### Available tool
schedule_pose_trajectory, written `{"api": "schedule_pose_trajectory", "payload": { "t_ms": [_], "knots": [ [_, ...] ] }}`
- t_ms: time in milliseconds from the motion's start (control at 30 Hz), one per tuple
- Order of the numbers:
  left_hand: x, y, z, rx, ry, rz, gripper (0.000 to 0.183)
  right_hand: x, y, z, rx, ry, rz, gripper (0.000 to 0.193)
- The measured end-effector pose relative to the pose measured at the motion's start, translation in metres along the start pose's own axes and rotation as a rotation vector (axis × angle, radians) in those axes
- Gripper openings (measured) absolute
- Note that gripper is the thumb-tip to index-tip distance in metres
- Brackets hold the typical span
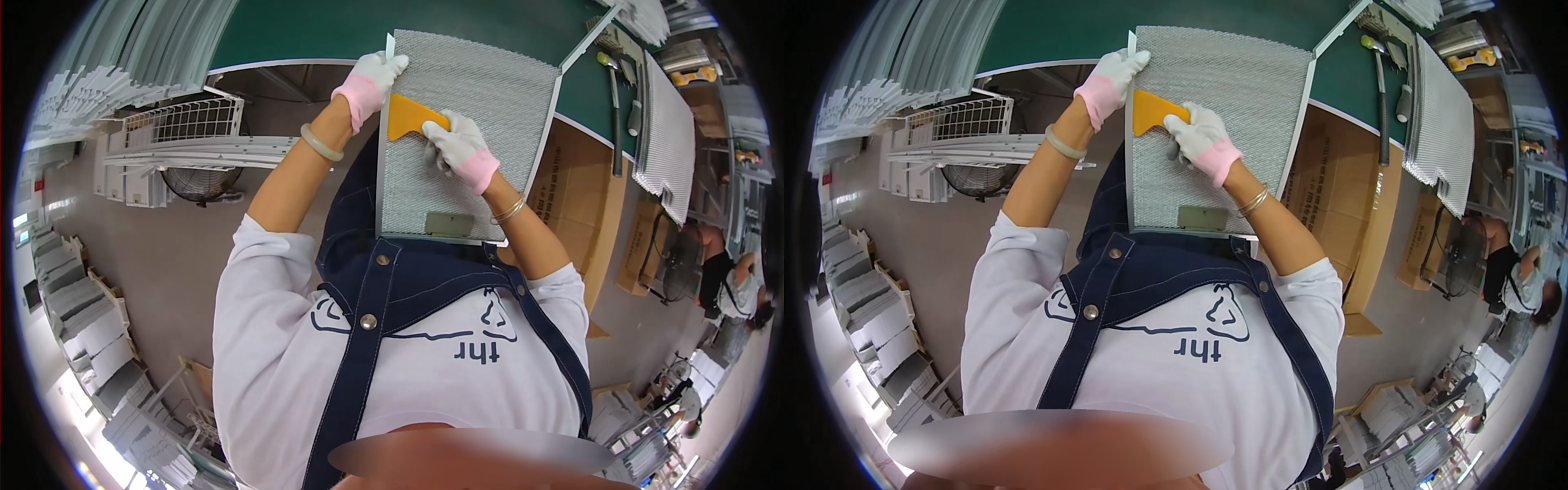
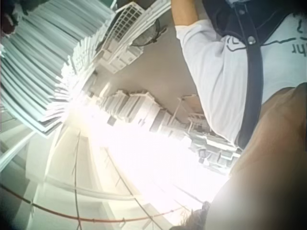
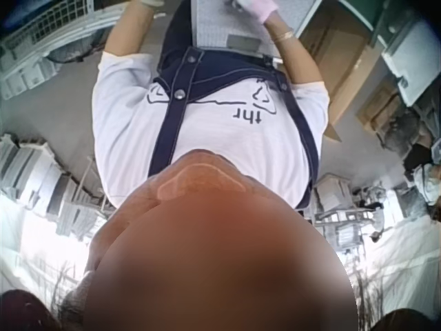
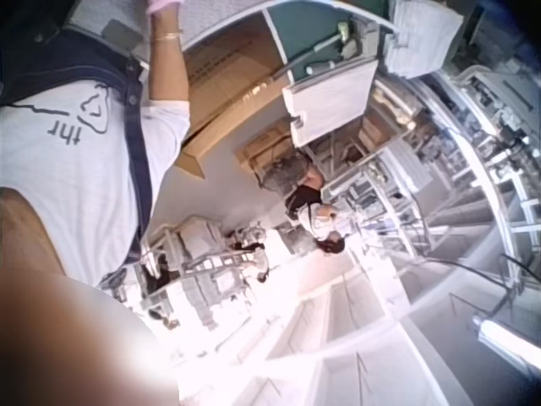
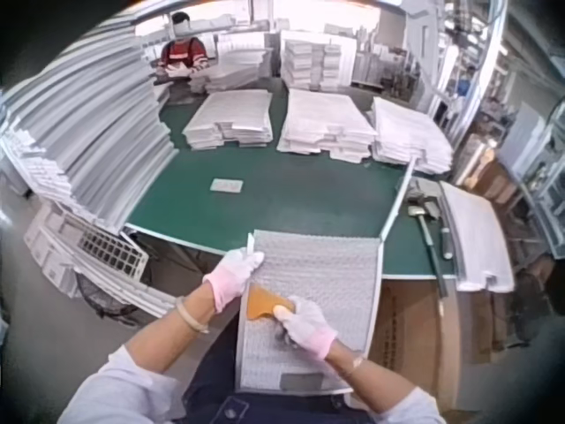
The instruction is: The worker is assembling metal air filters by fitting metal mesh into frames and using a plastic scraper to secure the edges.
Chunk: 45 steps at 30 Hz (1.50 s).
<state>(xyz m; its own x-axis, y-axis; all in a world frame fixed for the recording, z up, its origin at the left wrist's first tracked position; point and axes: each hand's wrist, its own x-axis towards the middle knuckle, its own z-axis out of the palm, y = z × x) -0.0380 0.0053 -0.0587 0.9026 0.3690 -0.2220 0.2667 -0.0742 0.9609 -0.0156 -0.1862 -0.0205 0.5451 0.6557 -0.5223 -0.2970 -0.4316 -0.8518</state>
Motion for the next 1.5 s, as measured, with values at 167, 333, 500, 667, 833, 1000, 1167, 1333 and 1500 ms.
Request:
{"api": "schedule_pose_trajectory", "payload": {
  "t_ms": [167, 333, 500, 667, 833, 1000, 1167, 1333, 1500],
  "knots": [
    [-0.004, 0.011, 0.003, 0.143, 0.058, -0.01, 0.037, 0.004, 0.008, 0.01, 0.068, 0.025, -0.004, 0.027],
    [-0.011, 0.017, 0.004, 0.165, -0.004, -0.009, 0.036, -0.004, 0.027, 0.013, 0.372, -0.043, -0.029, 0.024],
    [0.001, -0.008, -0.003, 0.098, 0.023, 0.123, 0.039, -0.024, 0.056, 0.028, 0.574, 0.006, -0.06, 0.026],
    [-0.008, -0.001, -0.009, 0.096, 0.018, 0.026, 0.041, -0.042, 0.047, 0.001, 0.368, -0.103, 0.1, 0.028],
    [-0.013, 0.0, -0.007, -0.044, -0.003, -0.116, 0.04, -0.026, 0.027, 0.011, 0.123, -0.149, 0.197, 0.022],
    [-0.017, 0.006, 0.0, 0.077, 0.078, -0.16, 0.045, -0.013, 0.03, 0.018, 0.004, -0.121, 0.154, 0.018],
    [-0.015, -0.004, -0.003, 0.049, 0.099, -0.082, 0.046, -0.005, 0.056, 0.03, 0.299, -0.172, 0.173, 0.018],
    [-0.022, 0.004, 0.0, 0.08, 0.11, -0.141, 0.046, -0.05, 0.088, 0.053, 0.483, -0.117, 0.157, 0.02],
    [-0.015, -0.017, 0.005, -0.107, 0.121, -0.065, 0.048, -0.052, 0.082, 0.042, 0.373, -0.143, 0.115, 0.02]
  ]
}}
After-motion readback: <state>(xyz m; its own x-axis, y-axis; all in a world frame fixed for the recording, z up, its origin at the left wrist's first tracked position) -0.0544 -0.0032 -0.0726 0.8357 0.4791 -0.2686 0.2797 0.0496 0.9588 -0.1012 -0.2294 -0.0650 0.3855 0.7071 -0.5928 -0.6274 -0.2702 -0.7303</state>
